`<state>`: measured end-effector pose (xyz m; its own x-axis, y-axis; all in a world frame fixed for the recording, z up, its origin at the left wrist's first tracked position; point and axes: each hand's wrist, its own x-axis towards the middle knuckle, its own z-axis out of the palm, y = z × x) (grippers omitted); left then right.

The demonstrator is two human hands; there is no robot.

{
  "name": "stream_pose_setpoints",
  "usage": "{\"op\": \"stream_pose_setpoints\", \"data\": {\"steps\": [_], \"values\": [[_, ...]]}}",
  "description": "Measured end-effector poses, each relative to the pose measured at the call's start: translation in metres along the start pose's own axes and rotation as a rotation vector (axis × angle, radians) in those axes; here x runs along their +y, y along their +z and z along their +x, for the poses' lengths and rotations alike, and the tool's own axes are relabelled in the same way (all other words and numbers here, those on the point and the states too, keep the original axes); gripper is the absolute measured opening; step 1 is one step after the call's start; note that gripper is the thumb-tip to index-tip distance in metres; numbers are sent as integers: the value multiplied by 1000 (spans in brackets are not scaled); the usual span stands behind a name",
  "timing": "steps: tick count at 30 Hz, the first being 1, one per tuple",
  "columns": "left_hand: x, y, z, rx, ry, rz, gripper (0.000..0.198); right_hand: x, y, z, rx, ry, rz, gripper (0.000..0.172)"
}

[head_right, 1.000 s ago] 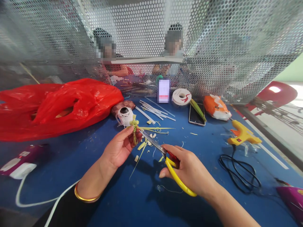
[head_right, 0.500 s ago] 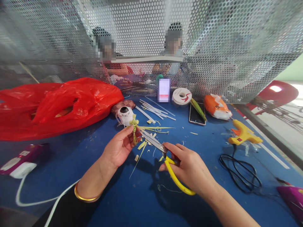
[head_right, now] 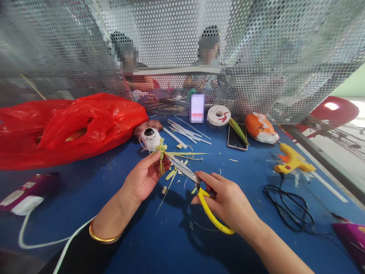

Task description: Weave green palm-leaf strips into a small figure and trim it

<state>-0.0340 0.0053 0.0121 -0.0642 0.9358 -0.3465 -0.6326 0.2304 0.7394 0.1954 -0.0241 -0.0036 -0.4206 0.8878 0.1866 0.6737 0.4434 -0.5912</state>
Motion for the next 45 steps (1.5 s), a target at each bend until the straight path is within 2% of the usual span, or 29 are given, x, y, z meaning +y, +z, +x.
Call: {"op": "stream_pose_setpoints", "data": {"steps": [22, 28, 31, 35, 40, 42, 45], "values": [[-1, 1, 2, 18, -15, -13, 11, 5, 1, 0, 30, -35, -97, 52], [0, 1, 4, 11, 1, -4, 14, -6, -5, 0, -61, 58, 0, 55], [0, -1, 5, 83, 42, -31, 16, -8, -6, 1, -117, 98, 35, 58], [-1, -1, 5, 137, 54, -38, 22, -3, 1, 3, -61, 242, 233, 57], [-9, 5, -4, -4, -42, 100, 24, -6, 15, 5, 112, 412, 788, 64], [-16, 7, -8, -59, -85, 196, 22, -10, 20, 5, 127, 444, 897, 66], [-29, 8, -12, -109, -122, 310, 22, -16, 26, 4, 161, 443, 938, 62]]}}
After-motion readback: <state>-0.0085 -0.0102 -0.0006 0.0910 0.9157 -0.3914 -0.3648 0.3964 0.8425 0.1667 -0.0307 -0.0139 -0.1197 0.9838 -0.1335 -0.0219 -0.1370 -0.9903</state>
